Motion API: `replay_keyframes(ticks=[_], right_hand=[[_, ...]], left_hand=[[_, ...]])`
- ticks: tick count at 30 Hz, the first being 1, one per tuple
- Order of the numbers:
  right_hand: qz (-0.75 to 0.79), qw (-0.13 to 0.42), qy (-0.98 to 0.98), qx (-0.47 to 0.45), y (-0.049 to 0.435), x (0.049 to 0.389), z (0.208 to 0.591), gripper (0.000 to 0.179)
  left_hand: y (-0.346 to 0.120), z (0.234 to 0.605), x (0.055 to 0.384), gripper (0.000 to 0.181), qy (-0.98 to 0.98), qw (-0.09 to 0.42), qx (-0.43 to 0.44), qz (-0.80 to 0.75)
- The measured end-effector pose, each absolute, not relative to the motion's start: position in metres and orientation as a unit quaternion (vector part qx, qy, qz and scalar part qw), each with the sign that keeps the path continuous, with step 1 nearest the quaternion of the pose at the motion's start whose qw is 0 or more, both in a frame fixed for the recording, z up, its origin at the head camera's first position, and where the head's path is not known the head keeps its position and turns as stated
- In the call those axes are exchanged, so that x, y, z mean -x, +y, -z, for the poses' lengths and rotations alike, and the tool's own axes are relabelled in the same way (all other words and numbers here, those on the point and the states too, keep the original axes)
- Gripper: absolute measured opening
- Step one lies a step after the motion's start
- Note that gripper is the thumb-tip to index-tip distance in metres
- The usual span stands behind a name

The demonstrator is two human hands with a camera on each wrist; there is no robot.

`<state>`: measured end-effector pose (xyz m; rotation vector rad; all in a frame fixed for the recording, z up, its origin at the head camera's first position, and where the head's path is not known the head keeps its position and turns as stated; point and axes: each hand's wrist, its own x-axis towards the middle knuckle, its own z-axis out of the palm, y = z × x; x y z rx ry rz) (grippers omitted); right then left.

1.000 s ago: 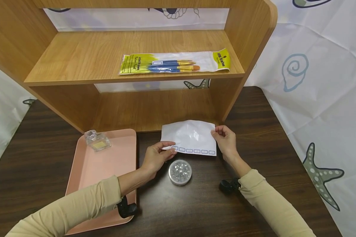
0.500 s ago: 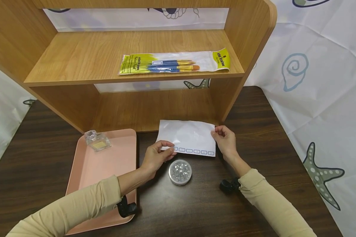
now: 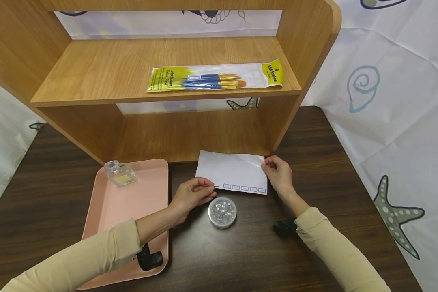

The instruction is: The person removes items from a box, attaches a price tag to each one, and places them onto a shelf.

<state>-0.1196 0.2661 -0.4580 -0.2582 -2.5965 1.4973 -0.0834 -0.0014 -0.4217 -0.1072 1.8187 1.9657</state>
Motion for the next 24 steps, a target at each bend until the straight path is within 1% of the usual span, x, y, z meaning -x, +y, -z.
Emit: replay_keyframes(ticks=[3, 6, 10, 15, 19, 22, 24], right_hand=[[-0.490, 0.059, -0.866, 0.081, 0.272, 0.118, 0.459, 0.012], [-0.487, 0.058, -0.869, 0.075, 0.277, 0.116, 0.459, 0.012], [-0.466, 0.068, -0.880, 0.061, 0.280, 0.115, 0.459, 0.011], [-0.414, 0.090, -0.904, 0.047, 0.281, 0.113, 0.458, 0.008], [-0.379, 0.092, -0.920, 0.035, 0.279, 0.112, 0.454, 0.016], [-0.367, 0.115, -0.923, 0.029, 0.275, 0.110, 0.449, 0.022], [-0.371, 0.145, -0.917, 0.016, 0.269, 0.106, 0.443, 0.021]], left_hand=[[-0.012, 0.416, 0.081, 0.017, 0.663, 0.252, 0.032, -0.704], [-0.022, 0.409, 0.080, 0.018, 0.672, 0.264, 0.035, -0.691], [-0.031, 0.399, 0.081, 0.016, 0.691, 0.251, 0.042, -0.677], [-0.031, 0.393, 0.085, 0.017, 0.684, 0.231, 0.040, -0.691], [-0.025, 0.393, 0.086, 0.019, 0.669, 0.233, 0.050, -0.704], [-0.020, 0.395, 0.085, 0.018, 0.664, 0.237, 0.059, -0.707], [-0.018, 0.396, 0.084, 0.017, 0.663, 0.238, 0.058, -0.707]])
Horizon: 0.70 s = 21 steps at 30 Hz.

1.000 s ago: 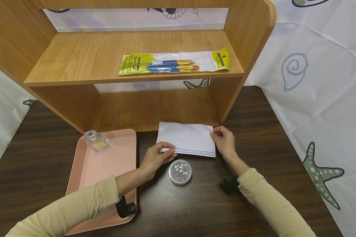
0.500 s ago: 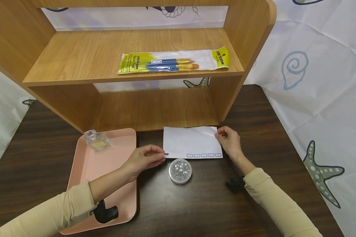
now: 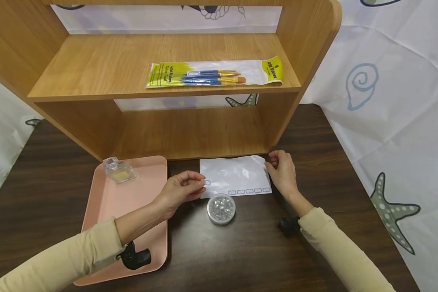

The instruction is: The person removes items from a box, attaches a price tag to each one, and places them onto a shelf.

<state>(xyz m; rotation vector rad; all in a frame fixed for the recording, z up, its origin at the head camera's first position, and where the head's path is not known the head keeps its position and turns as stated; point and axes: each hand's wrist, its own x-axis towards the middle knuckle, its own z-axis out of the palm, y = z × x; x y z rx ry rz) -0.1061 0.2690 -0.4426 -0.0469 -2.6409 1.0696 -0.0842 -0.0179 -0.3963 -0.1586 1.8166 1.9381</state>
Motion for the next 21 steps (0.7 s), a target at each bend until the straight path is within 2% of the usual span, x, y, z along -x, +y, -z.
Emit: replay_keyframes(ticks=[2, 5, 10, 16, 21], right_hand=[[-0.387, 0.176, -0.905, -0.009, 0.259, 0.100, 0.435, 0.017], [-0.427, 0.180, -0.883, -0.069, 0.236, 0.087, 0.423, 0.010], [-0.489, 0.127, -0.852, -0.137, 0.202, 0.066, 0.410, 0.007], [-0.525, 0.075, -0.837, -0.137, 0.188, 0.052, 0.406, 0.008], [-0.519, 0.059, -0.843, -0.129, 0.189, 0.048, 0.405, 0.008]], left_hand=[[-0.015, 0.397, 0.083, 0.017, 0.661, 0.238, 0.055, -0.710], [-0.011, 0.397, 0.080, 0.017, 0.655, 0.236, 0.047, -0.716], [-0.005, 0.395, 0.075, 0.018, 0.663, 0.240, 0.024, -0.709], [0.000, 0.393, 0.070, 0.018, 0.687, 0.235, 0.000, -0.688], [0.001, 0.394, 0.068, 0.020, 0.698, 0.232, -0.033, -0.677]])
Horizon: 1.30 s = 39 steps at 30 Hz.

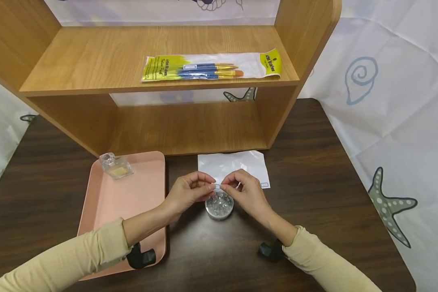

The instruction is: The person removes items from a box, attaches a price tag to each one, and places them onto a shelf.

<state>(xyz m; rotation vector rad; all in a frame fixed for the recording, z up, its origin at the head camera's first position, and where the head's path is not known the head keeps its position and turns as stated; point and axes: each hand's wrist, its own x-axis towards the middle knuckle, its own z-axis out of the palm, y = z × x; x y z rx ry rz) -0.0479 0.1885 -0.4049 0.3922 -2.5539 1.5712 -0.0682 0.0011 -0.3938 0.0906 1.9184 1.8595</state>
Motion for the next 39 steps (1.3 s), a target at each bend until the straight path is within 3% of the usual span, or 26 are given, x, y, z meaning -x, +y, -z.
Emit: replay_keyframes(ticks=[10, 16, 23, 39], right_hand=[[-0.441, 0.094, -0.872, -0.188, 0.189, 0.029, 0.410, 0.019], [-0.385, 0.105, -0.892, -0.215, 0.188, 0.014, 0.419, 0.023], [-0.361, 0.129, -0.894, -0.231, 0.185, 0.006, 0.428, 0.026], [-0.293, 0.166, -0.909, -0.246, 0.179, -0.004, 0.438, 0.028]], left_hand=[[-0.007, 0.392, 0.059, 0.004, 0.814, 0.165, -0.196, -0.522], [-0.013, 0.394, 0.048, 0.009, 0.876, 0.116, -0.260, -0.389], [-0.014, 0.401, 0.039, 0.012, 0.894, 0.074, -0.282, -0.341], [-0.012, 0.410, 0.037, 0.013, 0.901, 0.075, -0.285, -0.318]])
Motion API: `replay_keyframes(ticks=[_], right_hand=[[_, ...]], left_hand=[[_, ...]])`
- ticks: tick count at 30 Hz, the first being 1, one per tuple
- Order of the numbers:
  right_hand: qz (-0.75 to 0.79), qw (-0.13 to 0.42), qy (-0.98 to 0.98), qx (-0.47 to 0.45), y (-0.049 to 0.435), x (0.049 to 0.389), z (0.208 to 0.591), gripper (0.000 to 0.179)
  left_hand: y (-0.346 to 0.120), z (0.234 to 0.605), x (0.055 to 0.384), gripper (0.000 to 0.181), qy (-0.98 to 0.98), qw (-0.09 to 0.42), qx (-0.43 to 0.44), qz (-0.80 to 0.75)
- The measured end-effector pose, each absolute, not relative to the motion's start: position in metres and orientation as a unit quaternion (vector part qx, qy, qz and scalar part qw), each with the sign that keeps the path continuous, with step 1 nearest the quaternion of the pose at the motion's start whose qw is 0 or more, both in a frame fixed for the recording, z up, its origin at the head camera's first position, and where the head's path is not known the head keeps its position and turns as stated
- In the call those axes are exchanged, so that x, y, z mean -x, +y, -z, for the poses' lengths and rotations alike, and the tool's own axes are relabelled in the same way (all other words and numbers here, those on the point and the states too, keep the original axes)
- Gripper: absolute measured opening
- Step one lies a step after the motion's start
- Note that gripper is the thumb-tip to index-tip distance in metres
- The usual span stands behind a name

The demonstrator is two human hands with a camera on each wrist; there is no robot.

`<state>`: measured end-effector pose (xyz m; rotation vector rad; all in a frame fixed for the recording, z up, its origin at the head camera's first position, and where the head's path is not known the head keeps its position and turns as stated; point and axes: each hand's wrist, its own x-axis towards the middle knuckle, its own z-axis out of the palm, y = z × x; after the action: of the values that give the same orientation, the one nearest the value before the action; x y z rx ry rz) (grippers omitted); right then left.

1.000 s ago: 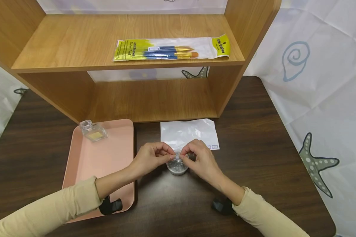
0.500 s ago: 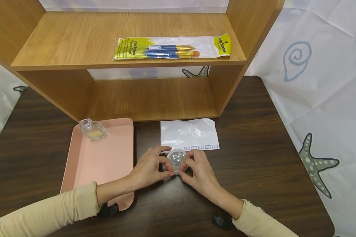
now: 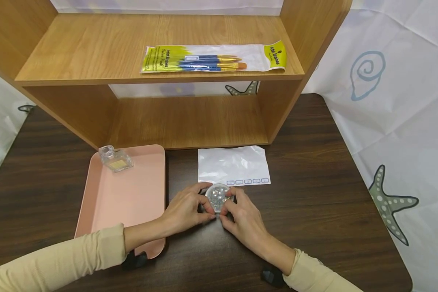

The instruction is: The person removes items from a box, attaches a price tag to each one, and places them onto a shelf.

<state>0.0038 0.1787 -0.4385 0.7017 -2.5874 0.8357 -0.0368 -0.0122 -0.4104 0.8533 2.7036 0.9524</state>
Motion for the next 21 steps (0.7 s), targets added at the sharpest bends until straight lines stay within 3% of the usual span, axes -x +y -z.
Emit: replay_keyframes(ticks=[21], right_hand=[[-0.261, 0.196, -0.908, -0.263, 0.1774, -0.0029, 0.4464, 0.025]], left_hand=[[-0.0096, 0.4090, 0.0359, 0.011, 0.908, 0.083, -0.284, -0.297]])
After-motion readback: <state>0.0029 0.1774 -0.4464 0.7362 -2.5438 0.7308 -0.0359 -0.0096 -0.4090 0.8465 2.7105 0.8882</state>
